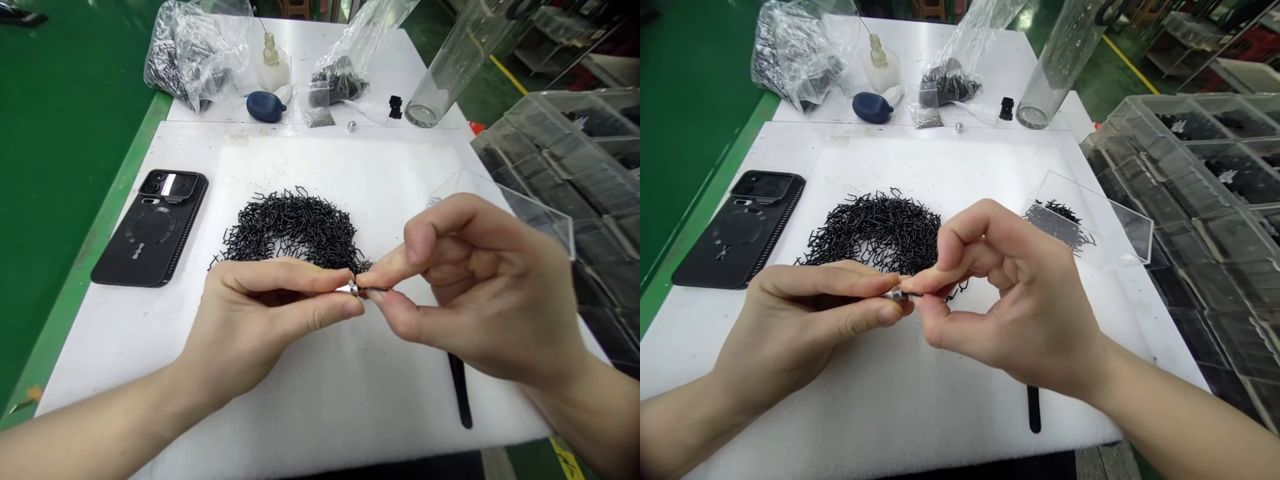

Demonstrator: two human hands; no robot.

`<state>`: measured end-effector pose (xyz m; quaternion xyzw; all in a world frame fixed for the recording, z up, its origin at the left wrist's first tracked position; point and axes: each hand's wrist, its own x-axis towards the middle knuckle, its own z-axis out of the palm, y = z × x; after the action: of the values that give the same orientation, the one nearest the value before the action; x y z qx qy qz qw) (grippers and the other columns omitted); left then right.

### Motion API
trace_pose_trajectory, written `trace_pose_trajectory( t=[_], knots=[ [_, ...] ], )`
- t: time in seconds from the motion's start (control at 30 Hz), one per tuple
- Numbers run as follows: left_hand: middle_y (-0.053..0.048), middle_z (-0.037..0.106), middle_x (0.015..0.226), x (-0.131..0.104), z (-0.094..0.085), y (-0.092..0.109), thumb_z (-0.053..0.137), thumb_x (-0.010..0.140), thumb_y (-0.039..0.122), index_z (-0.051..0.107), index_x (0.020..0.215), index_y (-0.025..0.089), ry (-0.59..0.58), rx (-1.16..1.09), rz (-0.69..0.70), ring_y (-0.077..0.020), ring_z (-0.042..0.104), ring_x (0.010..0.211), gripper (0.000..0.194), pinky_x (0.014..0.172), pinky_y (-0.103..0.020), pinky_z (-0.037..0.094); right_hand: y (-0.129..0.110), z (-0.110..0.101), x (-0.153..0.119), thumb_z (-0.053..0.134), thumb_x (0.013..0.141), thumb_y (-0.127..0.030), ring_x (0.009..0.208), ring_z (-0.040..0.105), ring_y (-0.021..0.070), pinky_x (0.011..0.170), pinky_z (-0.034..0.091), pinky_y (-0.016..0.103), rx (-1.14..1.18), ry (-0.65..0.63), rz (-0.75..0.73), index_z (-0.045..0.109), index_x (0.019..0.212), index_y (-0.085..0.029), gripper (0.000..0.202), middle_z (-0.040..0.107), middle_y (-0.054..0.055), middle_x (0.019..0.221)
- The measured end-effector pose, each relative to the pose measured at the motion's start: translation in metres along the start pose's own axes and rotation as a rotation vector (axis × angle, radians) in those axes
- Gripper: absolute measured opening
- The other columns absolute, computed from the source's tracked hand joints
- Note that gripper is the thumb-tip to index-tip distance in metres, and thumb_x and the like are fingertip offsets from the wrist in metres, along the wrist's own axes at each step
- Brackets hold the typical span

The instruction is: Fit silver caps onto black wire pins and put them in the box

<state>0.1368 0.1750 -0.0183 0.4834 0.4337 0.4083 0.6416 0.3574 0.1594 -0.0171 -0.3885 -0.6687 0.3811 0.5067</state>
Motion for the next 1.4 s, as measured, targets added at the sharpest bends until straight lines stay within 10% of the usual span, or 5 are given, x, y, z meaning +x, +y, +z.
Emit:
trace_pose_trajectory(
  t=[0.8, 1.0, 1.23, 1.4],
  knots=[
    [0.005, 0.093, 0.090, 0.003, 0.001, -0.005, 0.106, 0.078, 0.003, 0.097, 0.094, 0.030, -0.064, -0.218, -0.031, -0.0094, 0.090, 0.084, 0.032, 0.082, -0.008, 0.072, -0.006, -0.003, 0.006, 0.089, 0.084, 0.003, 0.088, 0.090, 0.0103, 0.087, 0.075, 0.012, -0.023, 0.079, -0.048, 0.072, 0.097, -0.028, 0.038, 0.083, -0.009, 0.090],
    [0.009, 0.091, 0.091, 0.002, 0.000, -0.005, 0.097, 0.088, 0.008, 0.097, 0.103, 0.041, -0.031, -0.010, 0.167, -0.0041, 0.077, 0.073, 0.036, 0.066, -0.008, 0.064, -0.008, -0.016, 0.010, 0.096, 0.087, -0.004, 0.088, 0.090, 0.0147, 0.079, 0.078, 0.021, 0.010, 0.166, 0.089, 0.072, 0.100, -0.035, 0.041, 0.088, -0.010, 0.095],
    [0.006, 0.089, 0.097, -0.006, -0.007, -0.015, 0.092, 0.097, 0.013, 0.087, 0.095, 0.026, -0.268, 0.377, 0.351, -0.0101, 0.077, 0.081, 0.013, 0.071, -0.020, 0.064, -0.001, -0.015, 0.015, 0.089, 0.090, 0.001, 0.086, 0.089, 0.0126, 0.072, 0.073, 0.020, 0.032, 0.108, 0.036, 0.071, 0.099, -0.029, 0.036, 0.087, -0.009, 0.092],
    [0.005, 0.085, 0.094, -0.008, -0.012, -0.031, 0.084, 0.105, 0.015, 0.080, 0.100, 0.024, -0.417, 0.683, 0.486, -0.0146, 0.076, 0.094, 0.012, 0.088, -0.026, 0.065, -0.010, -0.032, 0.015, 0.092, 0.099, -0.019, 0.096, 0.089, 0.0217, 0.076, 0.076, 0.037, -0.409, 0.211, -0.051, 0.077, 0.102, -0.035, 0.022, 0.089, -0.004, 0.103]
  ],
)
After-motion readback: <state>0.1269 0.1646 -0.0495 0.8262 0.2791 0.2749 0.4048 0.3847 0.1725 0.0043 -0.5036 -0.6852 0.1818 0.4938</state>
